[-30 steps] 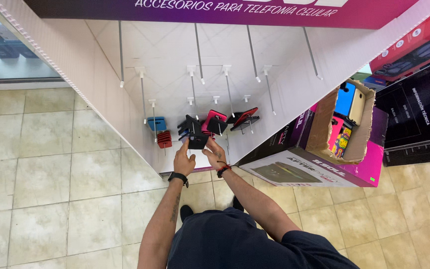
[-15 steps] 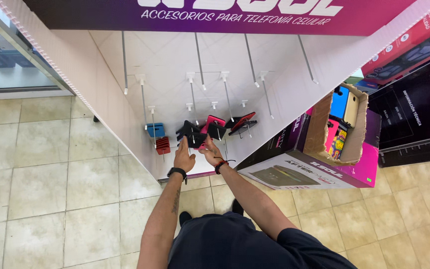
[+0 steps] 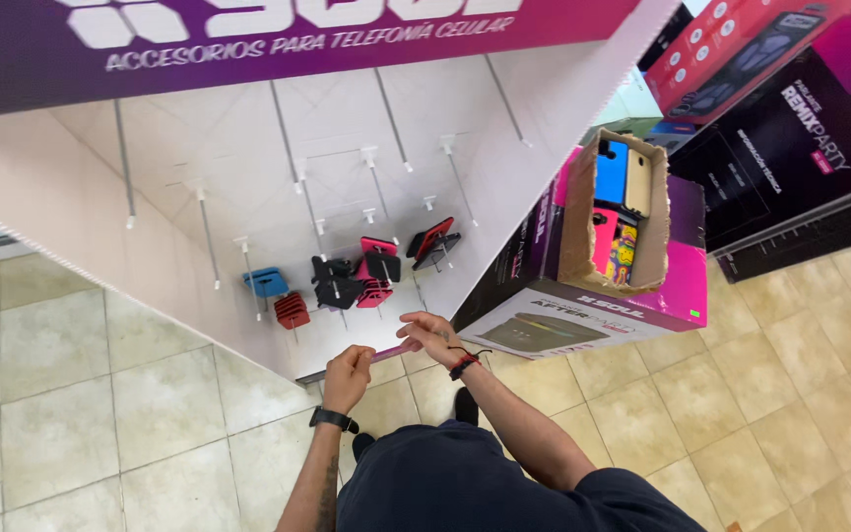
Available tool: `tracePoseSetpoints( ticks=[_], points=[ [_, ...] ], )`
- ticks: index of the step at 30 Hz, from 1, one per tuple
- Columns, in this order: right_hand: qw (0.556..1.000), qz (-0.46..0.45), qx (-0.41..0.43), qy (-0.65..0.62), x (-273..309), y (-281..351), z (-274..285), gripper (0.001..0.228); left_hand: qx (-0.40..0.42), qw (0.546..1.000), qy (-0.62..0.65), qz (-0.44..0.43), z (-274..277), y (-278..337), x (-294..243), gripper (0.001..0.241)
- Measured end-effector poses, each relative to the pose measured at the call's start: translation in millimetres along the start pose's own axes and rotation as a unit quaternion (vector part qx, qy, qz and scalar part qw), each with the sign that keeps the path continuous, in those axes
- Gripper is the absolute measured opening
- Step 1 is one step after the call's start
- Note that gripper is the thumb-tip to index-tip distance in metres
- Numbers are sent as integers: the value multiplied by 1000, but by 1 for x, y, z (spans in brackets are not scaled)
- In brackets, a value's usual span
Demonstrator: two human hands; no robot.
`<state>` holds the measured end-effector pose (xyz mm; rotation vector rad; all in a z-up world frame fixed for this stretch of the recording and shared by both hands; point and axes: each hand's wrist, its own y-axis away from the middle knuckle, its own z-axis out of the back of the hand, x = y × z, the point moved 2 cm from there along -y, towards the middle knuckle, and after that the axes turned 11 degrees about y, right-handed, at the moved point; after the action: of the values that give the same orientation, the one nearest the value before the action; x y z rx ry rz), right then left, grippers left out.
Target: The person organizes phone cases by taking them one by one from a cardboard box and hanging them onto metal display hooks on a stand.
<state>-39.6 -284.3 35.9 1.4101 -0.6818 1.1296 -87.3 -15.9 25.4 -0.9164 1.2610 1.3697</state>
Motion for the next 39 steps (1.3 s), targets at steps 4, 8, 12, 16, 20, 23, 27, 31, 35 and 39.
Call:
tracePoseSetpoints(
  ticks=[4, 8, 12, 16, 20, 23, 27, 31, 35, 39],
  points=[
    [992, 85, -87, -19, 0, 21, 65, 25, 16, 998, 33, -56, -36, -5, -46, 29],
    [976, 121, -181, -27, 17, 56, 138, 22, 52, 992, 35, -110, -84, -12, -87, 45],
    [956, 121, -266, -26, 37, 99, 207, 21, 81, 984, 50, -152, -133, -18, -131, 50],
    [920, 160, -357, -22, 57, 133, 282, 17, 97, 980, 66, -160, -185, -20, -174, 51],
    [888, 160, -430, -19, 72, 152, 354, 15, 118, 978, 68, -155, -226, -25, -204, 50],
    [873, 92, -477, 39, 56, 140, 404, 21, 131, 979, 50, -150, -250, -36, -209, 53],
    [877, 34, -467, 104, 66, 127, 442, 35, 131, 977, 35, -166, -275, -46, -219, 52],
    [888, 15, -418, 190, 42, 92, 466, 58, 119, 981, 48, -145, -297, -50, -231, 59],
    [897, 34, -374, 233, 26, 67, 471, 70, 119, 979, 38, -162, -313, -60, -228, 55],
    [893, 32, -362, 266, 27, 55, 478, 67, 100, 985, 14, -142, -332, -69, -235, 55]
  ],
)
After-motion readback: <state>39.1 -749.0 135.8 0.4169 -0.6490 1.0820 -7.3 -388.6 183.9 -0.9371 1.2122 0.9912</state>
